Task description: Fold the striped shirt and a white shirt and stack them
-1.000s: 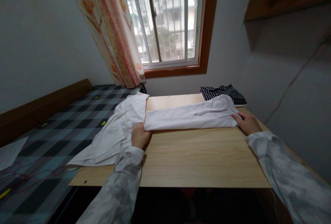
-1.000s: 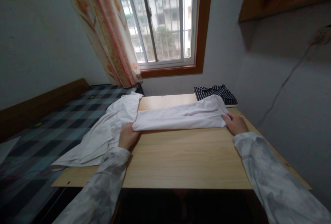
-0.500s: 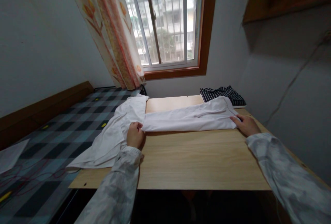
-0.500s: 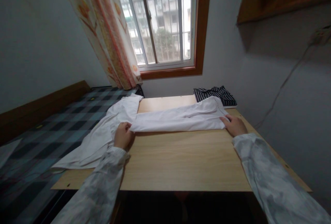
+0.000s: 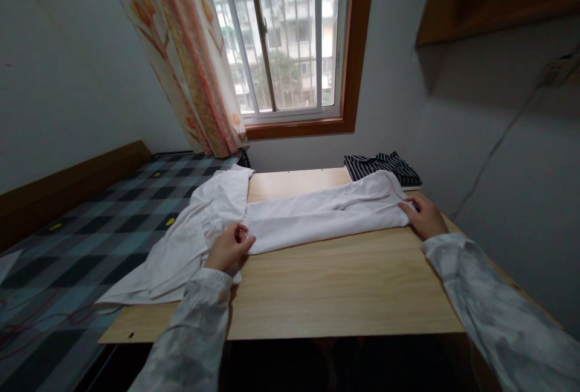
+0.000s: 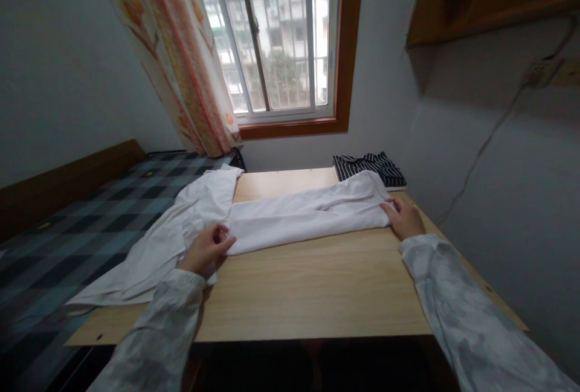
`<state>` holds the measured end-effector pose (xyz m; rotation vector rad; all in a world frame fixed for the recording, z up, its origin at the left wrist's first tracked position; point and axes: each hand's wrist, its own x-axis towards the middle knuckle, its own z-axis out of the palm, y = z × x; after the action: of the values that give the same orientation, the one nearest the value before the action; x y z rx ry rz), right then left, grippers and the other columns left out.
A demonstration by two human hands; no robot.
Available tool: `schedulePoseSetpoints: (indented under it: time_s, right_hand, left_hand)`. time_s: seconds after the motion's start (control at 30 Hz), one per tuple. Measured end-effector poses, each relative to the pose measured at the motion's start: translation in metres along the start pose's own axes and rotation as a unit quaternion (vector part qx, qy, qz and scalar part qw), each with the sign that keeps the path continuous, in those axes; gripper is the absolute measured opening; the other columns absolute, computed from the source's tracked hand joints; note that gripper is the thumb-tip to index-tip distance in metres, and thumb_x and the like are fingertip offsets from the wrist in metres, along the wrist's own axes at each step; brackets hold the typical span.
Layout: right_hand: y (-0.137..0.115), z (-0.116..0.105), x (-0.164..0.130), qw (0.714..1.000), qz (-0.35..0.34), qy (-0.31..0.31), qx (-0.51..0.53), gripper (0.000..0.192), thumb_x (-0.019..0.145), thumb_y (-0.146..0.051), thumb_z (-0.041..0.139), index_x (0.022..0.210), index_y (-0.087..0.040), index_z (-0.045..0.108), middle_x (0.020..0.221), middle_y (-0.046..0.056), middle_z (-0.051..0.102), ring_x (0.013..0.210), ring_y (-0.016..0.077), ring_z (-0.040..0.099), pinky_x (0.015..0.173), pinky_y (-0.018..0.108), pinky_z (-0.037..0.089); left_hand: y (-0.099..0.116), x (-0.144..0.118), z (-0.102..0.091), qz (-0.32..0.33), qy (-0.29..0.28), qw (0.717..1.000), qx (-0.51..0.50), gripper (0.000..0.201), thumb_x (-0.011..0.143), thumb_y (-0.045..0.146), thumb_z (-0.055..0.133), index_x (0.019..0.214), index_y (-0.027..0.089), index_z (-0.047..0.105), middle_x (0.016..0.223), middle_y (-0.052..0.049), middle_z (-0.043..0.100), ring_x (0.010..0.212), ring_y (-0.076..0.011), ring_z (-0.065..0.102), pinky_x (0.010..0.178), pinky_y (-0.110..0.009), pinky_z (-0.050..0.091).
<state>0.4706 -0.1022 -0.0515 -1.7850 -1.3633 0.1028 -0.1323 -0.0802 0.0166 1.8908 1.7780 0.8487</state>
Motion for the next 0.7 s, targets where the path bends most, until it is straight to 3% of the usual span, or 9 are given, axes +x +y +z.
schedulePoseSetpoints:
  time_s: [0.1, 0.23, 0.33, 0.43, 0.53, 0.7]
  right_hand:
    - [0.000, -0.001, 0.003, 0.998, -0.045, 0.001, -0.041, 0.053, 0.082, -0.056, 0.070, 0.121, -0.019, 0.072, 0.098, 0.010, 0.073, 0.087, 0.0285, 0.066, 0.086, 0.040, 0.053]
    - [-0.022, -0.002, 0.018, 0.983, -0.155, 0.022, -0.100, 0.047, 0.088, -0.044, 0.066, 0.127, -0.018, 0.069, 0.121, 0.018, 0.072, 0.110, 0.0361, 0.066, 0.106, 0.050, 0.052]
    - [-0.057, 0.007, 0.031, 0.952, -0.276, -0.055, -0.119, 0.046, 0.090, -0.040, 0.069, 0.132, -0.021, 0.069, 0.133, 0.018, 0.071, 0.124, 0.0406, 0.064, 0.113, 0.057, 0.050]
    - [-0.094, 0.027, 0.038, 0.905, -0.392, -0.146, -0.076, 0.051, 0.092, -0.040, 0.074, 0.141, -0.025, 0.069, 0.147, 0.015, 0.068, 0.135, 0.0385, 0.062, 0.120, 0.057, 0.049]
    - [-0.120, 0.054, 0.042, 0.875, -0.437, -0.203, -0.048, 0.045, 0.096, -0.038, 0.073, 0.140, -0.027, 0.072, 0.145, 0.013, 0.070, 0.132, 0.0358, 0.066, 0.117, 0.055, 0.052]
    - [-0.141, 0.090, 0.046, 0.836, -0.482, -0.253, -0.071, 0.033, 0.101, -0.030, 0.070, 0.133, -0.027, 0.076, 0.133, 0.011, 0.075, 0.117, 0.0298, 0.071, 0.106, 0.046, 0.055]
  left_hand:
    - [0.003, -0.007, -0.011, 0.009, 0.005, 0.996, 0.090, 0.025, 0.078, 0.039, 0.073, 0.096, 0.024, 0.064, 0.078, 0.001, 0.070, 0.074, -0.0214, 0.068, 0.069, -0.031, 0.045]
    - [0.020, 0.005, -0.021, 0.036, 0.029, 0.986, 0.159, 0.026, 0.089, 0.044, 0.069, 0.104, 0.024, 0.066, 0.097, -0.003, 0.077, 0.082, -0.0220, 0.071, 0.072, -0.031, 0.047]
    - [0.040, 0.035, -0.021, 0.031, -0.002, 0.974, 0.224, 0.034, 0.097, 0.056, 0.062, 0.103, 0.024, 0.068, 0.104, -0.006, 0.080, 0.089, -0.0233, 0.073, 0.074, -0.030, 0.047]
    - [0.052, 0.071, -0.013, -0.025, -0.042, 0.954, 0.294, 0.042, 0.097, 0.062, 0.062, 0.102, 0.021, 0.071, 0.110, -0.011, 0.081, 0.100, -0.0284, 0.075, 0.078, -0.032, 0.048]
    - [0.048, 0.099, -0.005, -0.069, -0.079, 0.945, 0.309, 0.048, 0.091, 0.066, 0.069, 0.100, 0.020, 0.073, 0.113, -0.015, 0.082, 0.105, -0.0317, 0.076, 0.079, -0.032, 0.049]
    - [0.026, 0.121, -0.001, -0.050, -0.110, 0.956, 0.266, 0.023, 0.084, 0.041, 0.076, 0.094, 0.021, 0.076, 0.104, -0.008, 0.083, 0.098, -0.0261, 0.077, 0.076, -0.029, 0.049]
